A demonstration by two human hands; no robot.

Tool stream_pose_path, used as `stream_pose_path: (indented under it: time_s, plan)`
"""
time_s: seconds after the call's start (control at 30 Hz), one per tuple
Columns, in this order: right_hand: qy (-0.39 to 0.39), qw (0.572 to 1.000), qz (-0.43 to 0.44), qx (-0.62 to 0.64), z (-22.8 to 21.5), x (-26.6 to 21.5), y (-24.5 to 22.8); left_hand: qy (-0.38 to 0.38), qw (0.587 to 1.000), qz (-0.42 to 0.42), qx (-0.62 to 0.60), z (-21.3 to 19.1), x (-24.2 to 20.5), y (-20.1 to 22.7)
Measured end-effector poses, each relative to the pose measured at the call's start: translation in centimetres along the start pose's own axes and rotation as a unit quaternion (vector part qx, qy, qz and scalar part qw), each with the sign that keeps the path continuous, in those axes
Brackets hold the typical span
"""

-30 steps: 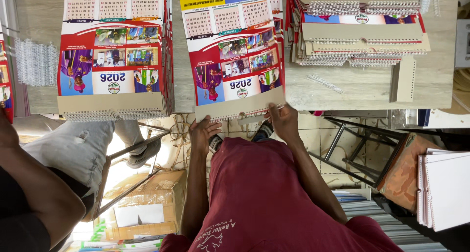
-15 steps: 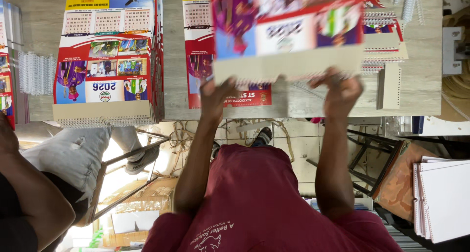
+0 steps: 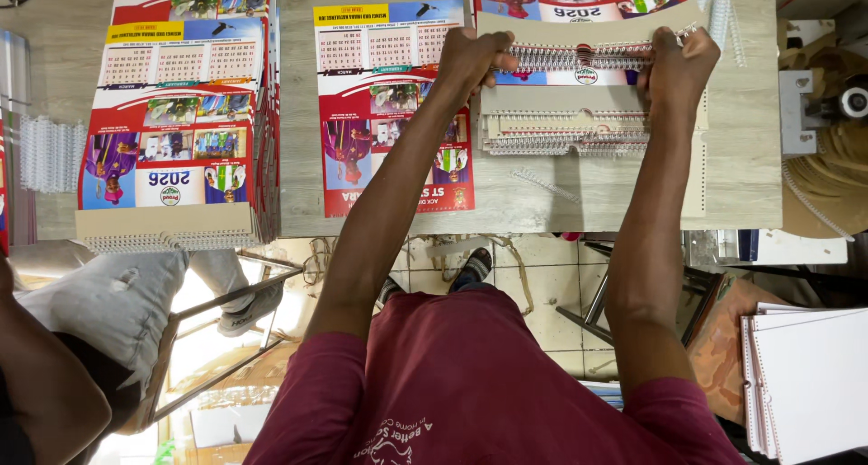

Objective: The person sits on the floor and assembles wall calendars by inserting spiral binding wires into the punched holes of the calendar pages. They repeatedly pick up the wires, thread them through the holes, and secure the pages together.

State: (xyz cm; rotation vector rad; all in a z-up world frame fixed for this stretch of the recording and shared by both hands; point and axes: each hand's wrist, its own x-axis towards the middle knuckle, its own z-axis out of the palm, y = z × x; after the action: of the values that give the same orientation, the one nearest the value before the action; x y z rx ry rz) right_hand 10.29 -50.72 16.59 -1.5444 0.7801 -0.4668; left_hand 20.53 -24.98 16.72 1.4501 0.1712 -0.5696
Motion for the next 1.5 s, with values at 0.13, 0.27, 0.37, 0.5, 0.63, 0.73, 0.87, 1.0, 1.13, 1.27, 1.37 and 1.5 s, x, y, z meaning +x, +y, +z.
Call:
stream_pose_path:
  time_s: [0.13, 0.27, 0.37, 0.5, 0.63, 0.73, 0.87, 1.0, 1.13, 1.27, 1.37, 1.5]
  plan:
    - [-0.021, 0.994, -0.104, -0.03, -0.8, 4.6, 4.2, 0.005, 0.997, 0.0, 0.072, 0.2, 0.0, -0.7]
    - [-0.012, 0.992, -0.118, -0.045, -0.2, 4.9, 3.9, 0.02, 0.997, 0.015, 0.076, 0.8, 0.6, -0.4]
    - [0.036, 0.99, -0.11, -0.081, -0.2, 6.0, 4.8, 0.049, 0.991, 0.051, 0.114, 0.9, -0.1, -0.5]
    - [0.065, 0.974, -0.102, -0.189, -0.2, 4.3, 3.9, 0.091, 0.96, 0.044, 0.26, 0.7, 0.8, -1.6]
    - [0.084, 0.887, -0.309, -0.333, -1.1, 3.2, 4.0, 0.127, 0.894, 0.078, 0.423, -0.9, 1.7, -3.3]
    - [0.059, 0.721, -0.506, -0.47, -2.0, 1.4, 9.0, 0.108, 0.885, 0.162, 0.422, -4.5, 0.1, -4.3]
    - [-0.351, 0.893, -0.05, -0.278, 2.8, -17.2, 7.1, -0.016, 0.938, 0.25, 0.241, -12.1, -2.5, -11.3]
    - [-0.342, 0.878, 0.013, -0.333, 5.6, -21.5, 14.5, 0.007, 0.976, 0.131, 0.177, -14.5, -6.7, -18.9]
    - [-0.306, 0.907, 0.061, -0.282, 7.3, -23.2, 17.8, 0.036, 0.972, 0.146, 0.179, -14.3, -7.4, -24.1]
    - [-0.267, 0.933, 0.09, -0.223, 8.9, -23.6, 17.5, 0.073, 0.963, 0.183, 0.183, -14.1, -6.7, -25.7]
    - [-0.231, 0.913, 0.054, -0.333, 8.5, -22.5, 19.3, 0.084, 0.948, 0.23, 0.203, -14.3, -6.8, -26.1]
    - [-0.251, 0.916, 0.086, -0.3, 9.8, -23.5, 17.0, 0.072, 0.955, 0.204, 0.205, -14.3, -7.2, -25.4]
